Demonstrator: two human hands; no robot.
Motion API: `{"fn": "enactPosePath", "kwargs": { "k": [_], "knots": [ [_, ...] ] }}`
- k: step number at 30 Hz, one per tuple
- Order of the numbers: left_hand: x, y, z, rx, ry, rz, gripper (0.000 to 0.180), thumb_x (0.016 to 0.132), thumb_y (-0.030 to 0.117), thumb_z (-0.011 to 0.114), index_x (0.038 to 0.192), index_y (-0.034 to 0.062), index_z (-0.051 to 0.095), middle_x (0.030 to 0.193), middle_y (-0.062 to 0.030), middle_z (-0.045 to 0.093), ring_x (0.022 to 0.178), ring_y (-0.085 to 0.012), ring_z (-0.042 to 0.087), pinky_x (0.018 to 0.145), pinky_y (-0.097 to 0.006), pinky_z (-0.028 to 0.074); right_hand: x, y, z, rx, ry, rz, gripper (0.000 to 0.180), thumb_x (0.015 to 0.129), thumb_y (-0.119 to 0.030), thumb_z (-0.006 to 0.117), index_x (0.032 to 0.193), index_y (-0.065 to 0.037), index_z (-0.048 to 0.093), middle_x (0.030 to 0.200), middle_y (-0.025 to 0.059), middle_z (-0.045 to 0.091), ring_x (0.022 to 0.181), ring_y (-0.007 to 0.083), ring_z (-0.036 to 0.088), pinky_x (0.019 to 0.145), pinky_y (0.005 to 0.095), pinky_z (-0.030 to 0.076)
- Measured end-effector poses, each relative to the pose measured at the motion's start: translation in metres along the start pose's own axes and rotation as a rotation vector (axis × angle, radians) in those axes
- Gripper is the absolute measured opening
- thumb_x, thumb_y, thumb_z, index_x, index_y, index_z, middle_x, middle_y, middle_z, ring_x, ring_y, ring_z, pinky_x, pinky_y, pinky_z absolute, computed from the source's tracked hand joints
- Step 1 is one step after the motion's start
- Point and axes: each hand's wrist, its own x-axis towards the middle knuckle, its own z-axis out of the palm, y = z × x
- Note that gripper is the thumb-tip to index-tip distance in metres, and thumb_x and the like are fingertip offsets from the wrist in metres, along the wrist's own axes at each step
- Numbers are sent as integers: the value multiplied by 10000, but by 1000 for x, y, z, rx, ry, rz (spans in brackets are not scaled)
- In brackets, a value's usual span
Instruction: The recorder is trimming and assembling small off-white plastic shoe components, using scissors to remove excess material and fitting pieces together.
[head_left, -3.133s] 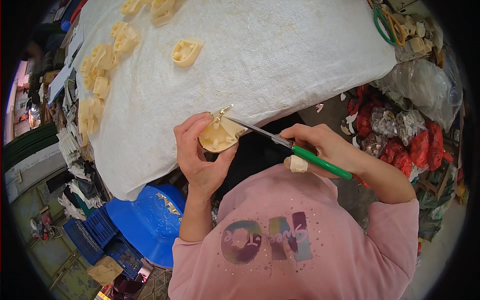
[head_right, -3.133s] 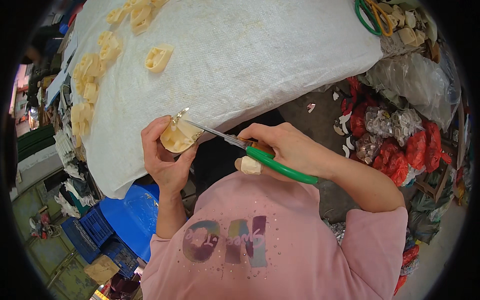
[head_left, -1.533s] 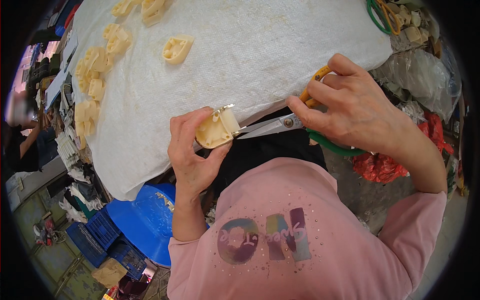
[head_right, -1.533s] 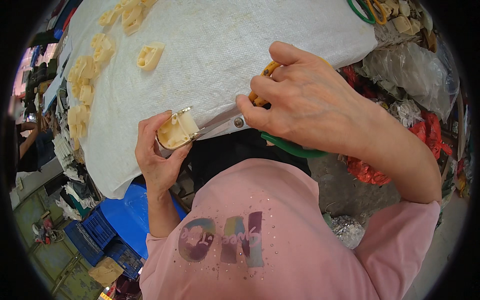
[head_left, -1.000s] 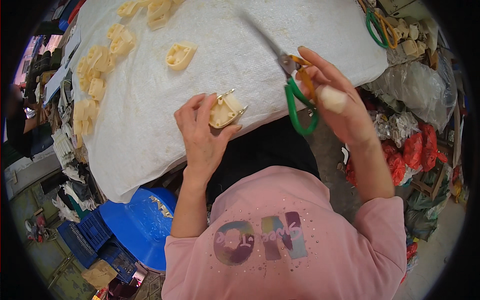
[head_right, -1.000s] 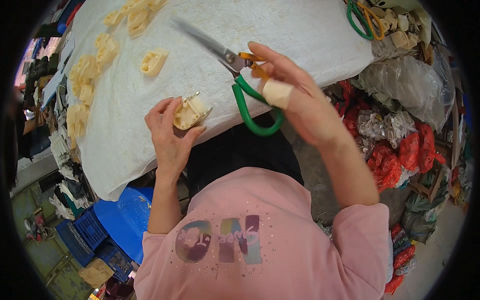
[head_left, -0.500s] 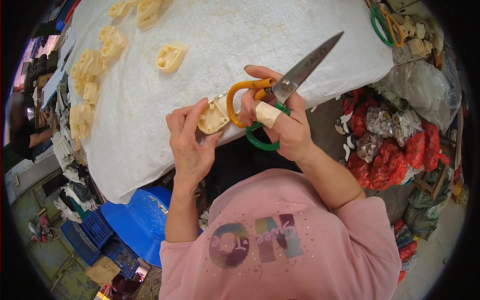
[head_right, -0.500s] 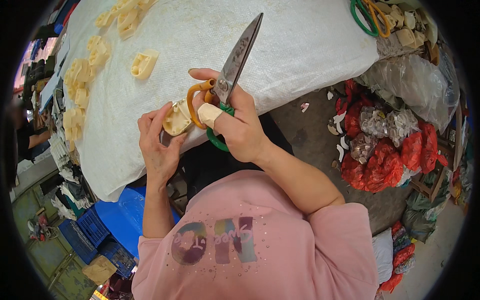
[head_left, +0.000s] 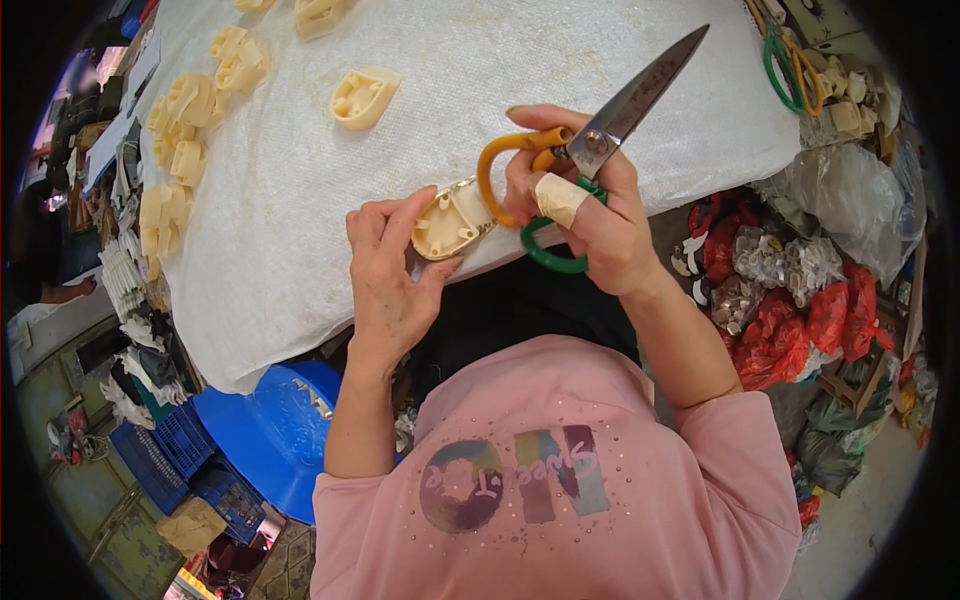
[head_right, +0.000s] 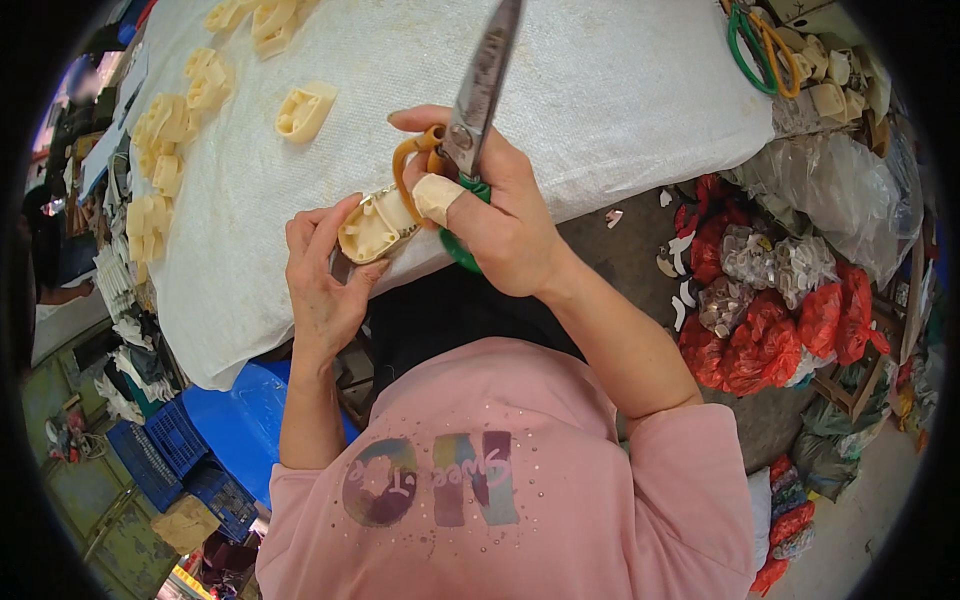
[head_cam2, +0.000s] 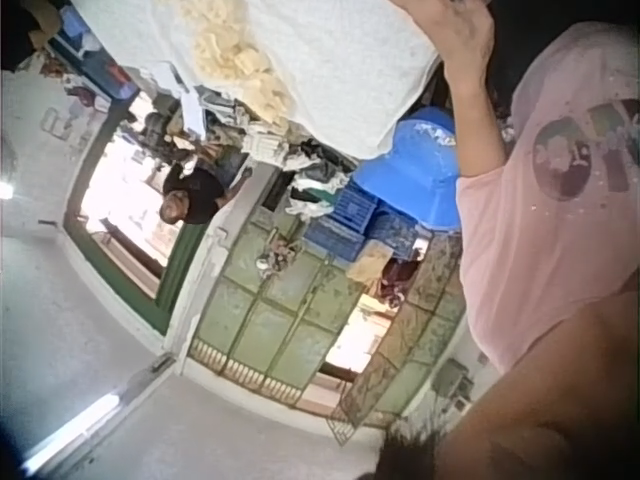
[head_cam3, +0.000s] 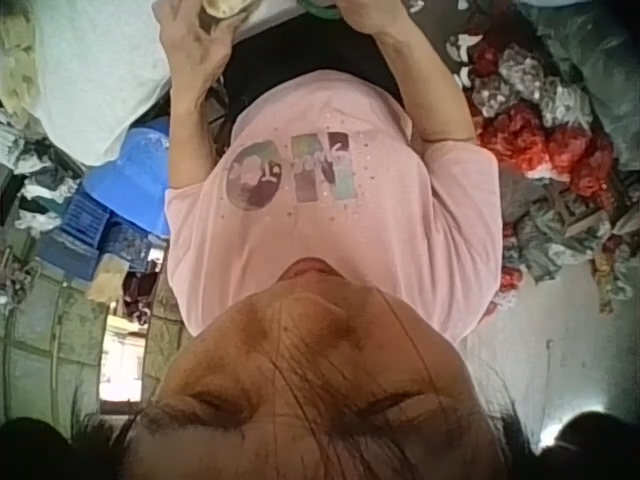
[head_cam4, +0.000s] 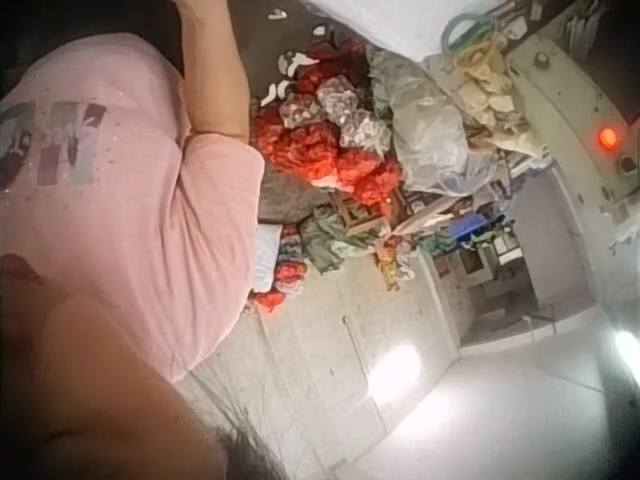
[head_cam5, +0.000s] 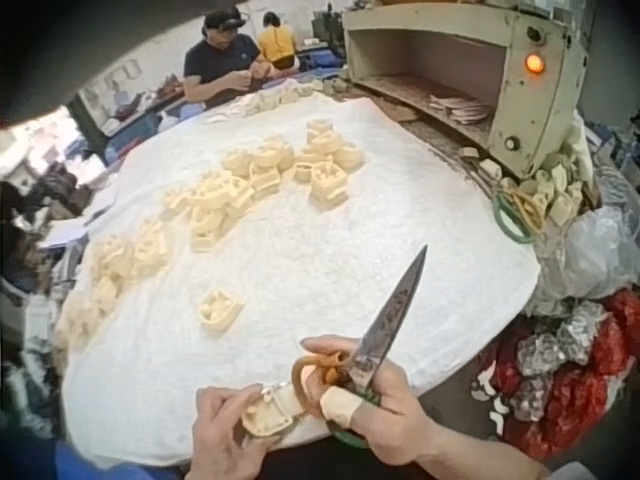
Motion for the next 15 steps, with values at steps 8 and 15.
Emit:
{"fn": "enactPosePath", "kwargs": {
  "k": [8, 15],
  "knots": [
    [-1, -4, 0, -63, 6, 31, 631, 580, -13, 745, 1183, 57, 574, 965, -103, 512, 938, -282, 457, 833, -368, 411, 3, -1, -2, 100, 11, 17, 442, 828, -58, 503, 1257, 33, 451, 852, 34, 523, 732, 95, 498, 656, 242, 414],
    [-1, -2, -1, -43, 2, 9, 613, 576, -16, 746, 1166, 46, 589, 955, -103, 524, 925, -276, 464, 832, -367, 411, 22, -8, 6, 213, 34, -243, 398, 850, -59, 484, 1238, 26, 457, 795, 49, 522, 716, 110, 500, 643, 257, 423]
  ]
}}
